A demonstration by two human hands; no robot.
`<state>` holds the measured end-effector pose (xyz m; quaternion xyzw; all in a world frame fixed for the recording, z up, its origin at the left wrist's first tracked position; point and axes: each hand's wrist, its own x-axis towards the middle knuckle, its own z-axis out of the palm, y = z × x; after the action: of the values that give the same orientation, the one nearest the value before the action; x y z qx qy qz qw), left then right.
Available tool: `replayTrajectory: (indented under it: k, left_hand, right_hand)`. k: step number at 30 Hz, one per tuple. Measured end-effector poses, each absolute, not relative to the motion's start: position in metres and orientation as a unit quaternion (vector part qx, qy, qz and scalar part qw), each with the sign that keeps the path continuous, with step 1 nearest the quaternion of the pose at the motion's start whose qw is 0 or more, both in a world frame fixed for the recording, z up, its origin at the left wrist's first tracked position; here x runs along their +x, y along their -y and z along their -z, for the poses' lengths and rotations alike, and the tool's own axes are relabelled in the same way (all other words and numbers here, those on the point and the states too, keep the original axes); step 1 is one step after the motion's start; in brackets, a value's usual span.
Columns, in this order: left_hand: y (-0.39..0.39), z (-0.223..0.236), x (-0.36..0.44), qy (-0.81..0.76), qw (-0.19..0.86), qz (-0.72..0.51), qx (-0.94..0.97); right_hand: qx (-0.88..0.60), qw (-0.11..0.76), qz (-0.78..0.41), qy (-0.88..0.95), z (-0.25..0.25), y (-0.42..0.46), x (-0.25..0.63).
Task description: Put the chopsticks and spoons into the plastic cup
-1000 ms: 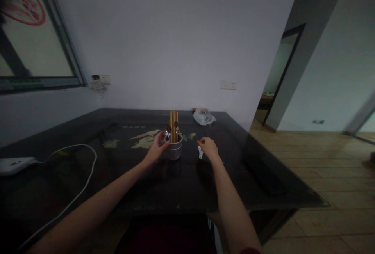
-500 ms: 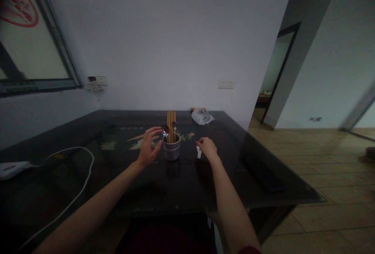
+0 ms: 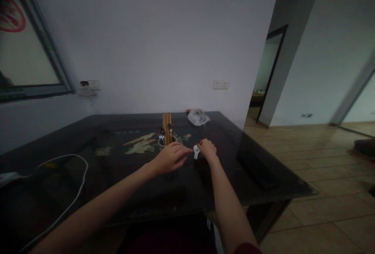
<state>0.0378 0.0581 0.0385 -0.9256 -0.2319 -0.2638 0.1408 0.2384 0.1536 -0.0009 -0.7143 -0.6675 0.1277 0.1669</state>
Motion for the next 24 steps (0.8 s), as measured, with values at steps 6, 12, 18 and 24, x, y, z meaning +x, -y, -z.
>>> replayTrajectory:
  k: [6,12,18,24]
  left_hand:
    - [-0.091,-0.032,0.085,0.387,0.071,0.151,-0.907]
    - [-0.131,-0.025,0.121,0.534,0.018,0.064,-0.843]
    - [-0.153,-0.013,0.135,0.601,-0.006,0.026,-0.799]
    - [-0.162,-0.006,0.145,0.616,-0.017,-0.018,-0.788]
  right_hand:
    - [-0.723,0.143,-0.140,0.661,0.002,-0.151,0.241]
    - [-0.736,0.139,-0.142,0.648,0.003,-0.150,0.246]
    - [-0.736,0.136,-0.148,0.647,-0.001,-0.150,0.250]
    - [-0.731,0.137,-0.154,0.650,0.001,-0.153,0.251]
